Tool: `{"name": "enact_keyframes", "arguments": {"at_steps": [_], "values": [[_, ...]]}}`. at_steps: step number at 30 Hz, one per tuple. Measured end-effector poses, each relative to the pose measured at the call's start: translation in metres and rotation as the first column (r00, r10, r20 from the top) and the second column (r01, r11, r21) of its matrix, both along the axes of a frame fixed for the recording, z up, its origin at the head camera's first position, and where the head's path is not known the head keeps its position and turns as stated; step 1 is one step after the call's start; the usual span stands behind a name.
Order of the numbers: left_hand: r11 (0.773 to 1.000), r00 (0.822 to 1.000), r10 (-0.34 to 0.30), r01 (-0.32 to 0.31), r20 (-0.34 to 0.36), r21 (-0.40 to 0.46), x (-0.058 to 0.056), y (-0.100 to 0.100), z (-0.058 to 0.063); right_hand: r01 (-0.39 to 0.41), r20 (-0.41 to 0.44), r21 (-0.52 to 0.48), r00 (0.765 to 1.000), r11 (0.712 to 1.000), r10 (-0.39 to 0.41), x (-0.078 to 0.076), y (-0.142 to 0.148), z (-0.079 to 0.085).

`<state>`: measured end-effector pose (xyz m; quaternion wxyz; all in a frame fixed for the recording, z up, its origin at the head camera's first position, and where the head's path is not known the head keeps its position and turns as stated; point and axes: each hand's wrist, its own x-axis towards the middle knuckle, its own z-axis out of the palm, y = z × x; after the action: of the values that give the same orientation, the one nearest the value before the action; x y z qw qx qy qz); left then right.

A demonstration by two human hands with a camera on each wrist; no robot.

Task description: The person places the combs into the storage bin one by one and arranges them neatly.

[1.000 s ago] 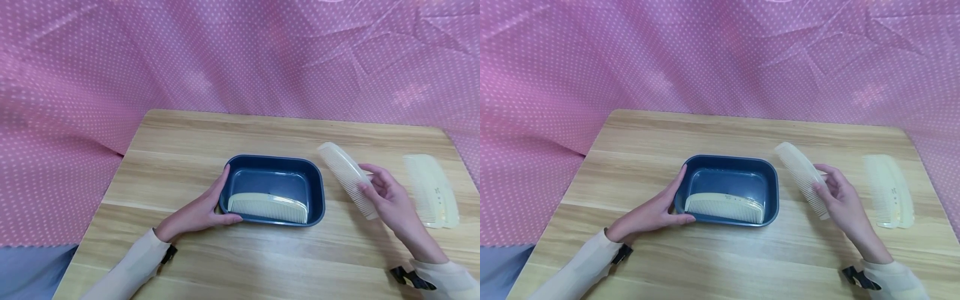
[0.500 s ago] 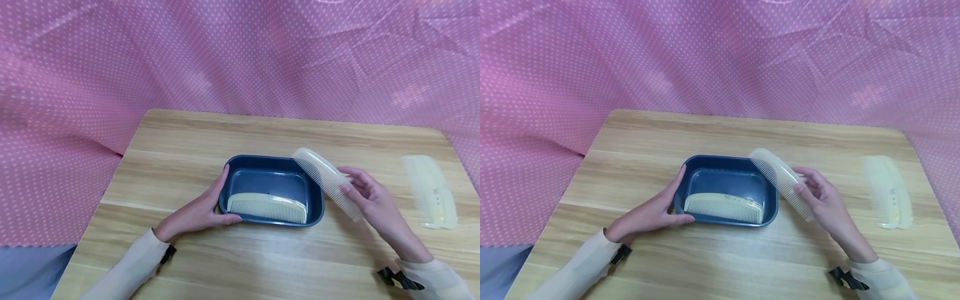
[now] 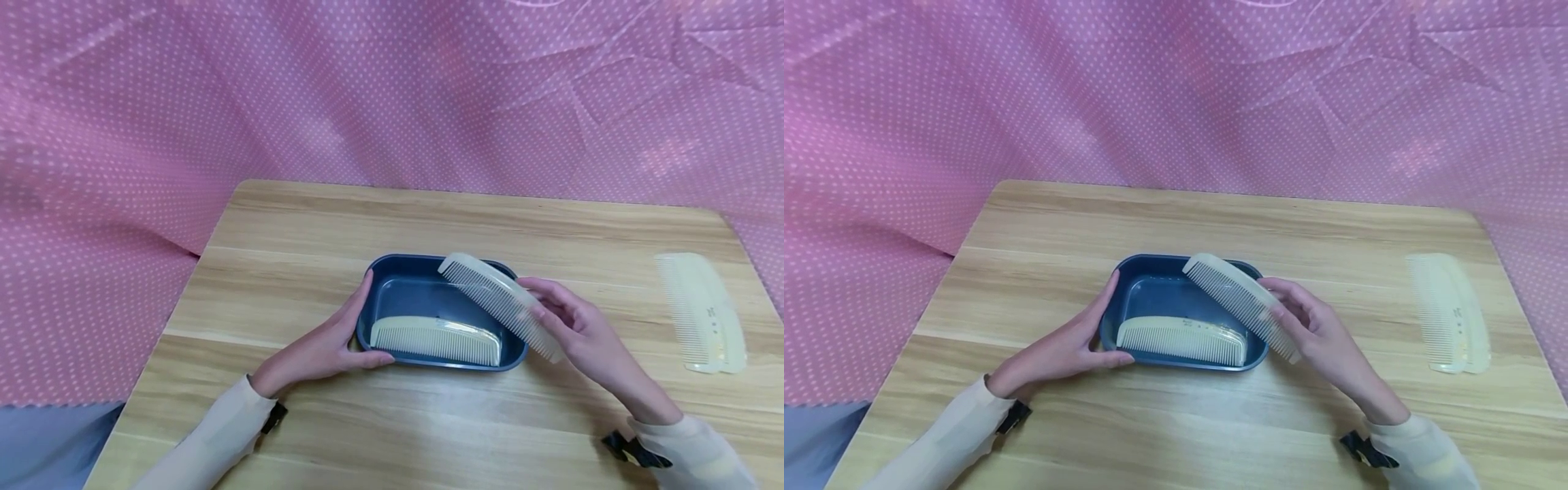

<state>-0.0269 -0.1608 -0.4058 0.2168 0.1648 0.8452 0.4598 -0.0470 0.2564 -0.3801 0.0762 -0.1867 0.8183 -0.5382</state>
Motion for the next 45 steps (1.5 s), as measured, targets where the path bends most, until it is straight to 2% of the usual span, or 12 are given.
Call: {"name": "enact_keyframes", "arguments": {"at_steps": [4,12,18,30,39,45], "values": [[1.000,1.000,0.001,-0.001,0.006,0.006,0.001,0.000,0.000,-0.012,-0.028,-0.001,1.000,1.000,0.012,0.001,-0.005,-0.001],[1.000,1.000,0.001,-0.001,0.006,0.003,0.001,0.000,0.000,-0.002,-0.010,0.002,1.000,1.000,0.002,0.004,-0.014,0.003],[1.000,1.000,0.000,0.000,0.010,0.006,0.001,-0.002,0.000,-0.063,-0.045,0.004,0.997,0.998,0.063,0.001,-0.025,-0.001],[1.000,1.000,-0.011,0.011,-0.016,0.006,0.000,-0.001,-0.001,-0.144,-0.076,0.129,0.985,0.981,0.154,-0.002,-0.041,0.003],[1.000,1.000,-0.011,0.011,-0.018,0.005,-0.001,-0.001,0.001,-0.185,-0.097,0.121,0.976,0.975,0.197,-0.011,-0.053,0.001],[1.000,1.000,-0.014,0.014,-0.014,0.004,0.000,-0.002,0.002,-0.219,-0.076,0.147,0.970,0.964,0.232,-0.012,-0.066,-0.001]]}}
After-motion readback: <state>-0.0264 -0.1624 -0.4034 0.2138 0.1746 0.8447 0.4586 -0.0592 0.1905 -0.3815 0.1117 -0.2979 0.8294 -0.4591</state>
